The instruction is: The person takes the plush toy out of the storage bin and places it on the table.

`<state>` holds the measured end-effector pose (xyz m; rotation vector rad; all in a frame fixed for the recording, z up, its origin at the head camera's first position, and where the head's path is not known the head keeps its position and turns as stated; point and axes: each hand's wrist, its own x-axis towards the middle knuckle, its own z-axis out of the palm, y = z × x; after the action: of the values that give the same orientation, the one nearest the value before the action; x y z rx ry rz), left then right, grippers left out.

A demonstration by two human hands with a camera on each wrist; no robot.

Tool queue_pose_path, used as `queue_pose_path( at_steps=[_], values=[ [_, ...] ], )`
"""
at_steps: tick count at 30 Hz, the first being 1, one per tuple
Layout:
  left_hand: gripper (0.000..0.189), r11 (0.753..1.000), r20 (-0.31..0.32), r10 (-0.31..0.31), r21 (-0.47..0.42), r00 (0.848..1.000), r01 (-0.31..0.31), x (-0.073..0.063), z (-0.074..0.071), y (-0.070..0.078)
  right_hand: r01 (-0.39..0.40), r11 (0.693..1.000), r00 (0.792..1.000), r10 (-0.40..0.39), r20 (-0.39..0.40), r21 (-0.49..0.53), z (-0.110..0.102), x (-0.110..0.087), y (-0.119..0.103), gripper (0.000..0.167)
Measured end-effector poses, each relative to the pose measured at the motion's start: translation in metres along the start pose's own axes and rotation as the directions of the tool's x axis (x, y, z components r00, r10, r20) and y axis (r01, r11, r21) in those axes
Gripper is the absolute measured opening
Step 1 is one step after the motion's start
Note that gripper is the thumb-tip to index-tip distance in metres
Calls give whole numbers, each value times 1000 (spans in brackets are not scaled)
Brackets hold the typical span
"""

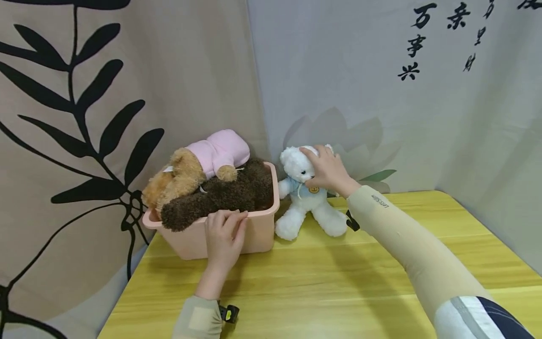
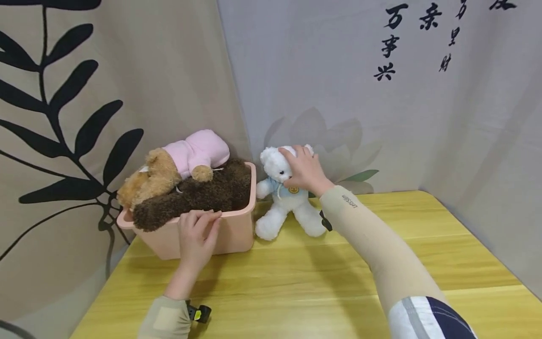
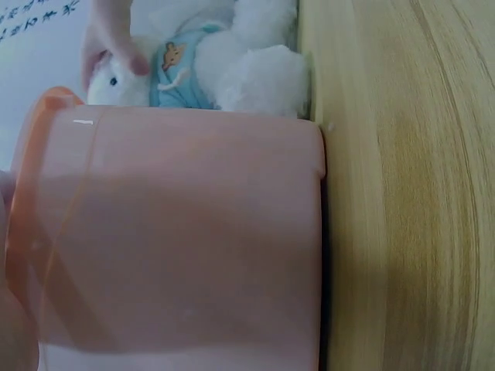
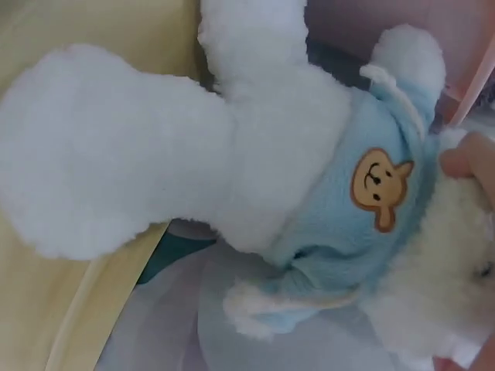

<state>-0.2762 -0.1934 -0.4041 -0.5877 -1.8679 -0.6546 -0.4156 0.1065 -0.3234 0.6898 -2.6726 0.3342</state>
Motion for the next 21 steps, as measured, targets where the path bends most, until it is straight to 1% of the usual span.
queue_pose_path(
  at_steps=[2,6,8,10,14,16,18,19,21],
  values=[
    [11,1000,0,-2,5,1000,2,0,0,-1,-13,1000,1000,13,26,14,-1,2,1,98],
    [11,1000,4,3,8,1000,-3,0,-1,-1,-22,997,990,12,138,69,2,4,3,99],
    [11,1000,5,6,6,1000,-6,0,0,-1,-30,995,984,12,176,96,3,3,4,100],
    [11,1000,3,6,6,1000,-6,0,-1,-1,-41,992,981,18,193,117,4,4,4,100],
    [11,1000,-2,1,6,1000,-1,1,-1,-1,-56,990,976,28,216,126,3,6,3,99],
    [11,1000,0,1,7,1000,-1,1,-1,-1,-51,992,975,24,221,117,2,6,2,99],
    [11,1000,2,0,8,1000,0,1,-1,0,-32,993,979,8,203,116,-2,7,1,94],
    [11,1000,4,1,8,1000,-1,1,-1,0,-20,993,984,-2,180,119,-4,7,-1,91],
    [11,1000,7,-1,6,1000,1,0,-1,0,9,991,994,-24,108,136,-10,10,-7,84]
  ],
)
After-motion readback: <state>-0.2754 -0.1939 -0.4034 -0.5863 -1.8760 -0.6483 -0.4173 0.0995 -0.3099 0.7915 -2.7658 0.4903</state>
